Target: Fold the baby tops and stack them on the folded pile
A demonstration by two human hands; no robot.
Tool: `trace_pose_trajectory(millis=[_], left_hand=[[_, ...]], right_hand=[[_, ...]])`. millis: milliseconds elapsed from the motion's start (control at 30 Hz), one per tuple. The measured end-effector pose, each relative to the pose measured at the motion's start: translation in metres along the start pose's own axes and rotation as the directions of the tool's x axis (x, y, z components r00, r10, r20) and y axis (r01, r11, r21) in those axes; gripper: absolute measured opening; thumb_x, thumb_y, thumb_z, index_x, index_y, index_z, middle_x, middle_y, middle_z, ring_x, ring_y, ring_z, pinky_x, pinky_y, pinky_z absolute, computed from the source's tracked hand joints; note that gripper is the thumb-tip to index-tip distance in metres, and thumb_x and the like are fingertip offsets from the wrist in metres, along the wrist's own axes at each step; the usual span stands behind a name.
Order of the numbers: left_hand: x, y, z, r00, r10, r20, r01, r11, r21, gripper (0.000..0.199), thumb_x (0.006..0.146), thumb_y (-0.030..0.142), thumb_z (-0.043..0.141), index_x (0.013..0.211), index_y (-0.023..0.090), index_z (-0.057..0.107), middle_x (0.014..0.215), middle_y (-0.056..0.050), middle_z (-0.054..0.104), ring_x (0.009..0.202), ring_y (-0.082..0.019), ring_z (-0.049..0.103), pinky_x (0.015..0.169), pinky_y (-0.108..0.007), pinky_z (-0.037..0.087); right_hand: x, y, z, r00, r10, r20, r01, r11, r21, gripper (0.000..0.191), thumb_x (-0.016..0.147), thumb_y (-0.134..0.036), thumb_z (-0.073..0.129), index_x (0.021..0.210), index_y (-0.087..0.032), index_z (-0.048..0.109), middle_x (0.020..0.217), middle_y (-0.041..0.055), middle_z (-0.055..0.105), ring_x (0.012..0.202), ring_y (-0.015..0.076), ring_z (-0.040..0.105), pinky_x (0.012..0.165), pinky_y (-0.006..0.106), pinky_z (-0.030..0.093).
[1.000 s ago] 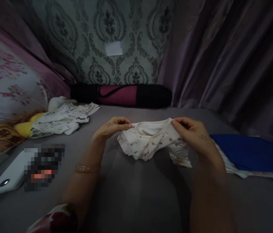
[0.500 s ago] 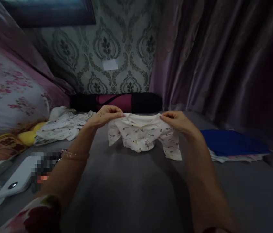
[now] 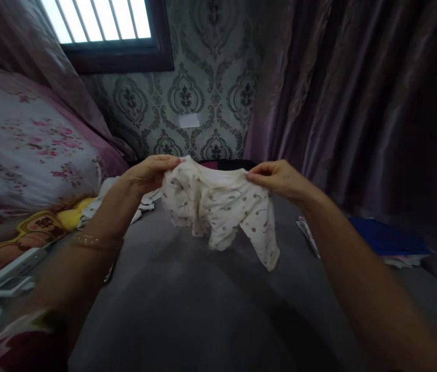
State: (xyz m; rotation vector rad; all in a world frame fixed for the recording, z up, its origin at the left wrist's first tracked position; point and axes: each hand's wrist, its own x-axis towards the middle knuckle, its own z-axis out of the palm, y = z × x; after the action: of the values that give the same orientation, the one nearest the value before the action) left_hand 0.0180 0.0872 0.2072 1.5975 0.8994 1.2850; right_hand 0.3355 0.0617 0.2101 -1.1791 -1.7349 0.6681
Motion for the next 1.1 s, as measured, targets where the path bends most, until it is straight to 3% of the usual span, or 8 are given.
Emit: trace_pose_trajectory(millis=[100, 233, 367, 567, 700, 800, 900, 1100], left_hand=[[0.001, 0.007, -0.012, 0.990, -0.082, 0.114, 0.078, 0.996, 0.037, 0.041, 0.053, 0.045, 0.084, 0.071, 0.012, 0.069, 0.066, -0.005, 0.066, 0.060, -0.015, 0.060, 0.058, -0.027, 0.049], [0.007, 0.012, -0.011, 0.999, -0.004, 0.036, -0.007, 0.959, 0.282, 0.034, 0.061, 0.044, 0.080, 0.065, 0.013, 0.068, 0.056, -0.001, 0.060, 0.056, -0.013, 0.056, 0.050, -0.021, 0.043], [0.013, 0.012, -0.002, 0.988, 0.150, -0.021, -0.137, 0.946, 0.295, 0.033, 0.063, 0.044, 0.078, 0.070, 0.013, 0.069, 0.060, -0.001, 0.062, 0.059, -0.011, 0.056, 0.053, -0.020, 0.042], [0.024, 0.000, -0.007, 0.984, 0.163, -0.065, -0.136, 0.943, 0.304, 0.032, 0.058, 0.041, 0.081, 0.064, 0.013, 0.068, 0.057, -0.001, 0.062, 0.056, -0.011, 0.055, 0.053, -0.021, 0.042], [0.029, -0.004, -0.007, 0.987, 0.161, 0.026, -0.156, 0.887, 0.435, 0.028, 0.062, 0.039, 0.079, 0.063, 0.013, 0.070, 0.053, -0.001, 0.059, 0.058, -0.012, 0.055, 0.051, -0.019, 0.039], [0.026, -0.004, -0.006, 0.986, 0.162, 0.035, -0.162, 0.904, 0.395, 0.030, 0.067, 0.043, 0.074, 0.070, 0.014, 0.072, 0.057, -0.001, 0.062, 0.057, -0.011, 0.054, 0.051, -0.019, 0.040], [0.024, -0.005, -0.010, 0.988, 0.007, 0.152, -0.069, 0.913, 0.403, 0.030, 0.060, 0.041, 0.080, 0.068, 0.014, 0.072, 0.058, -0.001, 0.063, 0.053, -0.010, 0.053, 0.049, -0.020, 0.041], [0.025, -0.003, -0.013, 0.996, 0.048, 0.078, -0.069, 0.954, 0.290, 0.033, 0.052, 0.040, 0.085, 0.068, 0.014, 0.071, 0.060, -0.002, 0.065, 0.055, -0.011, 0.056, 0.050, -0.020, 0.044]], right_hand=[[0.006, 0.000, -0.004, 0.996, 0.001, -0.087, -0.003, 1.000, -0.020, 0.033, 0.066, -0.055, 0.073, 0.076, -0.023, 0.072, 0.068, 0.0018, 0.069, 0.063, 0.0162, 0.062, 0.054, 0.028, 0.049], [0.014, 0.008, -0.009, 0.999, -0.026, -0.029, 0.024, 0.999, -0.044, 0.033, 0.061, -0.052, 0.078, 0.075, -0.022, 0.072, 0.069, 0.0009, 0.069, 0.065, 0.0162, 0.062, 0.056, 0.027, 0.049], [0.020, 0.012, -0.009, 0.998, -0.029, -0.060, 0.029, 1.000, 0.008, 0.032, 0.062, -0.050, 0.078, 0.077, -0.022, 0.074, 0.071, 0.0008, 0.069, 0.066, 0.0152, 0.061, 0.059, 0.028, 0.050], [0.034, 0.016, -0.006, 0.996, -0.075, -0.042, 0.073, 0.996, -0.041, 0.028, 0.061, -0.049, 0.078, 0.071, -0.023, 0.073, 0.076, 0.0016, 0.070, 0.077, 0.0188, 0.063, 0.064, 0.029, 0.051], [0.038, 0.019, -0.004, 0.991, -0.113, -0.071, 0.115, 0.993, 0.014, 0.027, 0.063, -0.047, 0.077, 0.072, -0.022, 0.073, 0.087, 0.0028, 0.071, 0.083, 0.0188, 0.064, 0.068, 0.030, 0.053], [0.037, 0.023, -0.004, 0.997, -0.062, -0.042, 0.062, 0.998, -0.003, 0.024, 0.061, -0.044, 0.079, 0.070, -0.022, 0.073, 0.085, 0.0025, 0.072, 0.082, 0.0190, 0.065, 0.067, 0.030, 0.053], [0.034, 0.029, -0.006, 1.000, -0.026, -0.016, 0.026, 0.999, 0.023, 0.023, 0.062, -0.044, 0.079, 0.074, -0.024, 0.074, 0.085, 0.0023, 0.072, 0.080, 0.0187, 0.065, 0.065, 0.029, 0.054], [0.034, 0.037, -0.009, 1.000, -0.007, -0.026, 0.010, 0.992, 0.125, 0.033, 0.063, -0.049, 0.077, 0.081, -0.023, 0.074, 0.083, 0.0023, 0.073, 0.081, 0.0192, 0.066, 0.071, 0.033, 0.055]])
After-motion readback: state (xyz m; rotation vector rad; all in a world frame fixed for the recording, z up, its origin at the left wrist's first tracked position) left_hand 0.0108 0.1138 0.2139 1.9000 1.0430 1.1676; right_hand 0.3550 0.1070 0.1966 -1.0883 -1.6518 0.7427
